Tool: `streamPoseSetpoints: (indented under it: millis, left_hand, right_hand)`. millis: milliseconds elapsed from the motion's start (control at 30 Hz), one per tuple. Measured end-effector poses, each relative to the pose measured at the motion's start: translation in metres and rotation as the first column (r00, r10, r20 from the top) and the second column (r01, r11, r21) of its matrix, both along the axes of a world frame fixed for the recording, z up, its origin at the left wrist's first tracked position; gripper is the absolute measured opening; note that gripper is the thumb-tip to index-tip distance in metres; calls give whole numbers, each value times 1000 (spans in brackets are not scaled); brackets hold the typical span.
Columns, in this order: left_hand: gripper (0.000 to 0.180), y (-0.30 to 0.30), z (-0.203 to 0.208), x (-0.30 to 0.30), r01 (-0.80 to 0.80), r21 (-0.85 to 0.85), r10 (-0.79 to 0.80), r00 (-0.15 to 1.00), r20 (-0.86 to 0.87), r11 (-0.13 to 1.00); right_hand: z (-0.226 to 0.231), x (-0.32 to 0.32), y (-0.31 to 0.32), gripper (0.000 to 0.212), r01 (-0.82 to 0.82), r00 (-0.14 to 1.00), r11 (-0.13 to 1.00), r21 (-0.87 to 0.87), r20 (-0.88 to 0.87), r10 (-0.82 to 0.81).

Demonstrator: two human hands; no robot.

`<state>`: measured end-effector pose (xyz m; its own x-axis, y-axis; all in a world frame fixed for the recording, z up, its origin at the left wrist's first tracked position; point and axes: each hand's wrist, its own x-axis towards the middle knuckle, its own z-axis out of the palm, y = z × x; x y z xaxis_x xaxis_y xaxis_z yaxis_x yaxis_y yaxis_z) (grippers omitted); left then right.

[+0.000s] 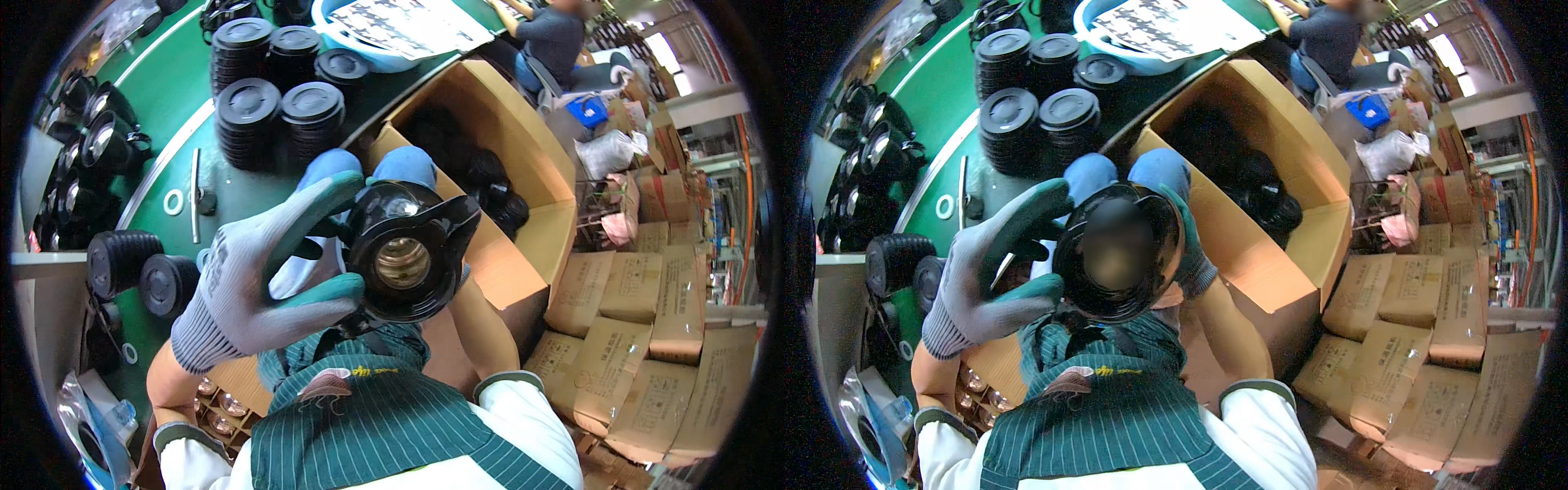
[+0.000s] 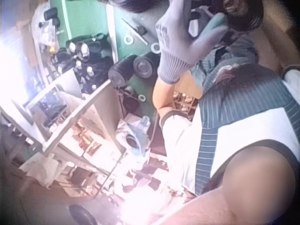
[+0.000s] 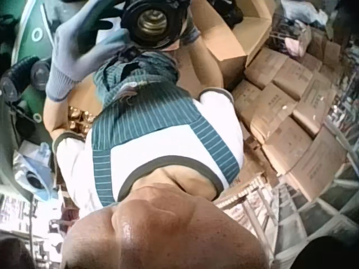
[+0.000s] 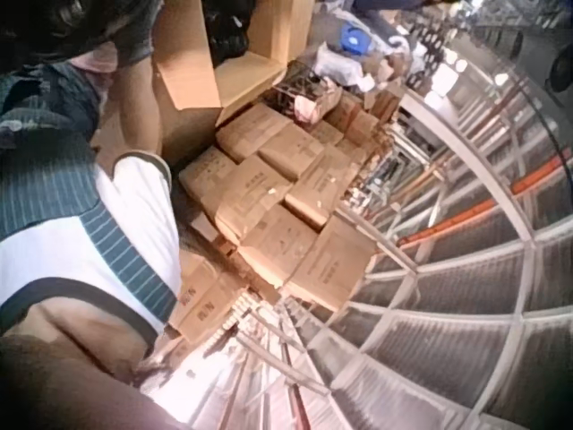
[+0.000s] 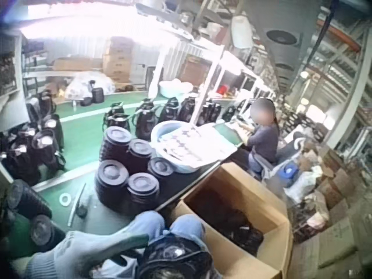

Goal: The person sits on the floor and repeatedly assembles black kettles by inserting a metal inner pot into the kettle body, then securing a black lid with a metal tool. The person handles the kettle body, inner pot, and lid one at a time, placing finished units aside.

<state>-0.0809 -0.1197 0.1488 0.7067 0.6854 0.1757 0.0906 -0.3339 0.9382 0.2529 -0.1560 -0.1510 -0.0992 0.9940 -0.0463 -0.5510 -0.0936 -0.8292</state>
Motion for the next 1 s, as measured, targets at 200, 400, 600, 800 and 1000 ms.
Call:
streamPoseSetpoints:
  millis: [200, 400, 600, 800, 1000]
  left_hand:
    - [84, -1, -10, 22, -12, 82, 6, 998, 70, 997]
    - [71, 8, -77, -17, -403, -239, 407, 913, -34, 883]
    - [101, 56, -229, -109, -549, 650, 748, -64, -660, 526]
    - [73, 83, -278, -133, -616, 609, 761, -22, -648, 500]
    - [56, 1, -146, -106, -832, 101, 818, 502, -281, 545]
  right_hand:
    - [28, 11, 11, 62, 57, 997, 996, -68, -56, -61]
    - [122, 16, 44, 62, -44, 999, 999, 5, 28, 43]
    - [200, -52, 36, 68, -641, 345, 670, 374, 921, -184]
    - [144, -72, 31, 70, -371, 659, 878, 301, 752, 21]
    - [121, -86, 29, 104, -15, 997, 998, 54, 78, 11]
